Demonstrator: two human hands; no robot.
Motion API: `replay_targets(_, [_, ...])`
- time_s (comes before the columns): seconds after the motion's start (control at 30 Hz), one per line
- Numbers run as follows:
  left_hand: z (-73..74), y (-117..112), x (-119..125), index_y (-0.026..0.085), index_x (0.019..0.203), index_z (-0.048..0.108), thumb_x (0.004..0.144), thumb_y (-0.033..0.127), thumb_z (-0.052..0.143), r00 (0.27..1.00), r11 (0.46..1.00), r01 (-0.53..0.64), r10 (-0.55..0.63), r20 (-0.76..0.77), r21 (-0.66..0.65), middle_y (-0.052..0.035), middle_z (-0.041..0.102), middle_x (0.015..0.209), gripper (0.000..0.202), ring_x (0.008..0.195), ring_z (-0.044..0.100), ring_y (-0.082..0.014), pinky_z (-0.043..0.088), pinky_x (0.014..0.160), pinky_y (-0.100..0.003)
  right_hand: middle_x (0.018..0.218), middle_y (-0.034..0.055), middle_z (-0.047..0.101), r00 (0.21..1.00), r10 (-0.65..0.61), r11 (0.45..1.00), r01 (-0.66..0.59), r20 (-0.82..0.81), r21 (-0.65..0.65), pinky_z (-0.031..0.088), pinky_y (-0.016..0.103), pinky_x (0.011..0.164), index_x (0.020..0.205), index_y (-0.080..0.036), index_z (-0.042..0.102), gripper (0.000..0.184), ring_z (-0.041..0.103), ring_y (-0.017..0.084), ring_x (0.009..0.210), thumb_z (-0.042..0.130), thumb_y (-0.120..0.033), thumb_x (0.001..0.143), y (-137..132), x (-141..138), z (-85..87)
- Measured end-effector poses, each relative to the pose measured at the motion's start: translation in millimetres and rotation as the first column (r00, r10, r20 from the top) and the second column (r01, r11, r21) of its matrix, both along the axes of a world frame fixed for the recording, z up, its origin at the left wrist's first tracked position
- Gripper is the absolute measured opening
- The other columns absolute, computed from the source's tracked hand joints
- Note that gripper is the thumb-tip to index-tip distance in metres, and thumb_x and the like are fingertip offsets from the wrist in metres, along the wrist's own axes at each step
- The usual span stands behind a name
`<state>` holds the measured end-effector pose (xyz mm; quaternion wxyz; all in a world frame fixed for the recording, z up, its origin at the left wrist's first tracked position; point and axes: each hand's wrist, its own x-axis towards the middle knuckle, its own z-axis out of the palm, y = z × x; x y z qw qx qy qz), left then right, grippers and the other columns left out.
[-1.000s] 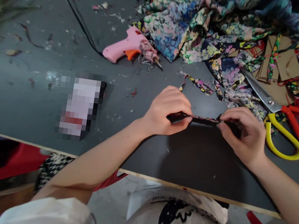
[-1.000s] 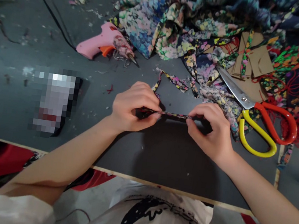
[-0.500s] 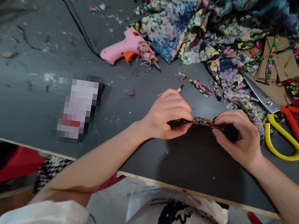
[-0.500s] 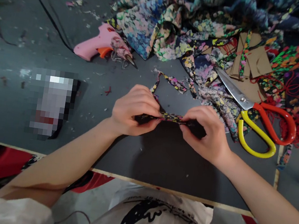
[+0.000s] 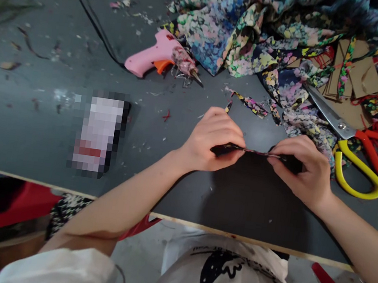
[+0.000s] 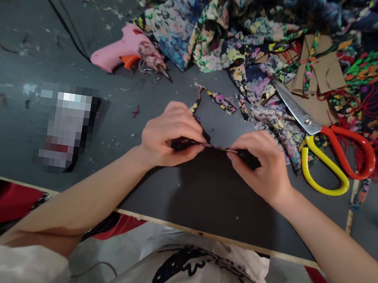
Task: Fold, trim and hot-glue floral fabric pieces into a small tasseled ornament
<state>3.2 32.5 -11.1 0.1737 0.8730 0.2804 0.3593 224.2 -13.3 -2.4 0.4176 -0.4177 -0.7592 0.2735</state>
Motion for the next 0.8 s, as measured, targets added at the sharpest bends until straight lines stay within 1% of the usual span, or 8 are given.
replay_targets(0.07, [-0.9,0.8,-0.3,0.022,0.073,0.059,0.082,0.031,0.059,0.998,0.999,-0.037,0.039,0.039,-0.034,0.0021,0.069,0.07,0.013,0.062,0.062,-0.0121,0.044,0.075,-0.035,0.077,0.0012,0.065,0.999,-0.034,0.998,0.032,-0.031,-0.047,0.047,0.032,0.073,0.079,-0.022,0.06,0.012,0.06,0.014,0.075,0.062,-0.01,0.078,0.2,1.2,-0.8])
replay_targets(0.2, [-2.6,3.1,-1.8,0.021,0.073,0.059,0.083,0.031,0.06,0.986,0.994,-0.091,0.099,0.134,-0.068,0.0008,0.068,0.069,0.014,0.064,0.062,-0.013,0.046,0.074,-0.034,0.079,0.0013,0.063,0.99,-0.083,0.99,0.068,-0.116,-0.127,0.048,0.033,0.073,0.081,-0.022,0.06,0.01,0.059,0.016,0.078,0.062,-0.012,0.079,0.9,4.2,-4.5])
replay_targets(0.3, [-2.4,3.8,-2.5,0.021,0.074,0.059,0.083,0.033,0.06,0.983,0.99,-0.122,0.131,0.125,-0.074,0.0004,0.068,0.069,0.015,0.066,0.062,-0.0139,0.047,0.073,-0.034,0.079,0.0011,0.062,0.98,-0.12,0.981,0.093,-0.156,-0.17,0.047,0.031,0.069,0.082,-0.022,0.061,0.008,0.058,0.015,0.077,0.063,-0.015,0.08,1.4,5.1,-7.3])
replay_targets(0.37, [-1.9,4.0,-2.8,0.021,0.073,0.059,0.082,0.031,0.061,0.983,0.988,-0.132,0.14,0.119,-0.074,0.0006,0.068,0.068,0.014,0.066,0.062,-0.0138,0.048,0.073,-0.033,0.078,0.0009,0.061,0.976,-0.136,0.977,0.103,-0.172,-0.189,0.045,0.03,0.066,0.081,-0.022,0.061,0.007,0.057,0.015,0.076,0.063,-0.016,0.08,1.6,5.1,-8.3])
replay_targets(0.57, [-0.7,5.5,-4.3,0.02,0.071,0.059,0.083,0.03,0.058,0.981,0.975,-0.18,0.187,0.05,-0.13,-0.0002,0.067,0.069,0.015,0.066,0.062,-0.0143,0.049,0.072,-0.032,0.078,0.0009,0.061,0.974,-0.163,0.965,0.125,-0.154,-0.229,0.045,0.03,0.066,0.08,-0.022,0.061,0.003,0.056,0.015,0.075,0.062,-0.019,0.082,2.1,5.4,-9.0])
replay_targets(0.67, [-0.8,5.7,-4.4,0.02,0.07,0.057,0.083,0.027,0.057,0.981,0.975,-0.18,0.188,0.053,-0.133,0.0002,0.066,0.067,0.015,0.066,0.061,-0.0139,0.048,0.071,-0.032,0.078,0.0007,0.061,0.974,-0.163,0.964,0.123,-0.155,-0.236,0.044,0.03,0.066,0.081,-0.023,0.062,0.004,0.056,0.014,0.076,0.062,-0.019,0.082,2.1,5.9,-9.8])
replay_targets(0.8, [-0.7,4.8,-3.9,0.02,0.069,0.056,0.084,0.025,0.057,0.982,0.984,-0.146,0.157,0.109,-0.106,0.0009,0.064,0.066,0.015,0.064,0.06,-0.0131,0.048,0.071,-0.031,0.079,0.0004,0.062,0.972,-0.168,0.962,0.124,-0.167,-0.243,0.044,0.03,0.067,0.083,-0.023,0.062,0.005,0.057,0.014,0.076,0.062,-0.018,0.082,1.7,5.8,-9.5])
